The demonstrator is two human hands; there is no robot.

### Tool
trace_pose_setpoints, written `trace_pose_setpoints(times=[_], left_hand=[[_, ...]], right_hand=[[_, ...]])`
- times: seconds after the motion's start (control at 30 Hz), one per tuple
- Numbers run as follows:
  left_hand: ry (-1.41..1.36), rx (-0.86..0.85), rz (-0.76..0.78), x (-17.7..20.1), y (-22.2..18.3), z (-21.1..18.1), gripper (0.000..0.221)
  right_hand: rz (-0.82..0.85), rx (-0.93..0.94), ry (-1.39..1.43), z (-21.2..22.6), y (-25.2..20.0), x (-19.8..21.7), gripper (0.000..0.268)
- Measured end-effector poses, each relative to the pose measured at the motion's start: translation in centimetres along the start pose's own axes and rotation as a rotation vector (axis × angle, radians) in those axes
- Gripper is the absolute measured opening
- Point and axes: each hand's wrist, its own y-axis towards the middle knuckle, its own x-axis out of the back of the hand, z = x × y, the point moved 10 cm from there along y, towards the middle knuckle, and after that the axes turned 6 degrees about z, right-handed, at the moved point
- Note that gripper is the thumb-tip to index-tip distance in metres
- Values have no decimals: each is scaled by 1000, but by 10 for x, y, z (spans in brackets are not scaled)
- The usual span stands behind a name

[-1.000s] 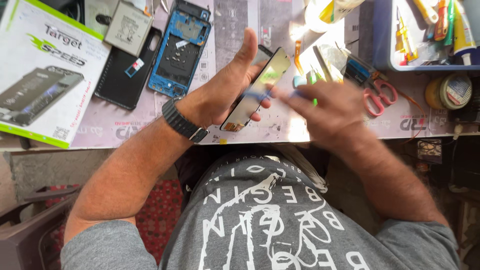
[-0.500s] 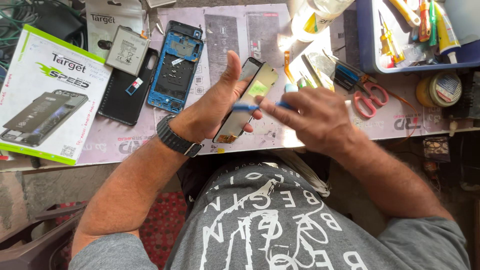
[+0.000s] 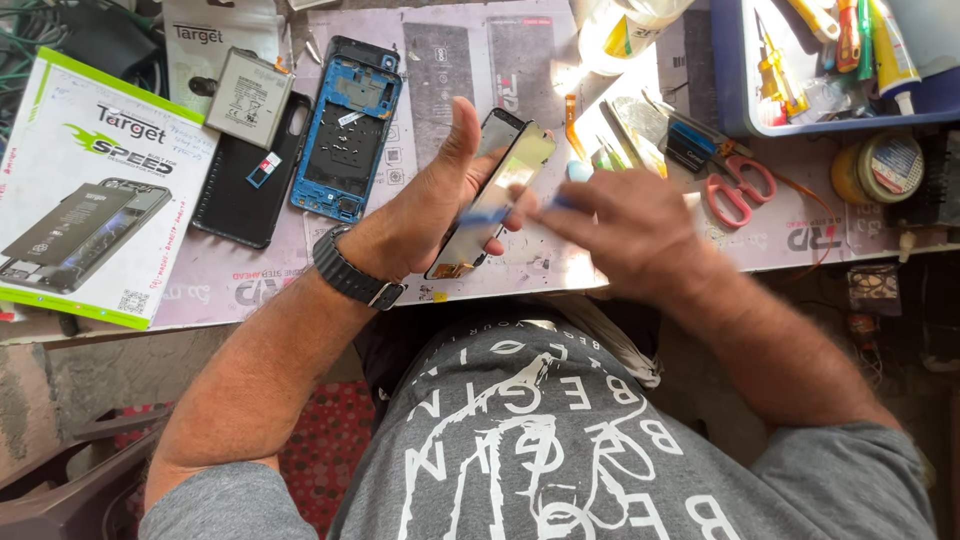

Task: The person cleans the back of a smartphone screen assembly with a small brush. Then the person applies adhesive from a tube along the edges of the screen assembly frame. The person places the cap back on the adhesive tube.

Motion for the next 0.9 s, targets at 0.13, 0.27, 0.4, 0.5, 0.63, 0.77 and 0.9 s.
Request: trace_pose_setpoints(times=[0.13,0.27,0.4,0.5,0.63,0.77,0.9], left_hand=[[-75,0,-16,4,-4,3,132],[-112,-42,55,-2,-9,2,115],[-23,30,78,-3,-19,16,73],[-17,2,15,2,-16,19,46],[45,28,-41,4,-16,21,34],[84,-1,-41,3,-18,22,31],[130,93,-75,7,-22,31,27]], right_hand=[[-96,-57,-161,-2,14,24,39],[-77,-81,-169,-4,19,32,43],[-75,7,-158,3,16,24,37],[-140,-93,-131,-14,5,29,31],[-76,-66,-144,-12,4,16,27],[-88,-59,-166,-8,-1,19,32],[-87,-53,-182,-7,-2,23,36]])
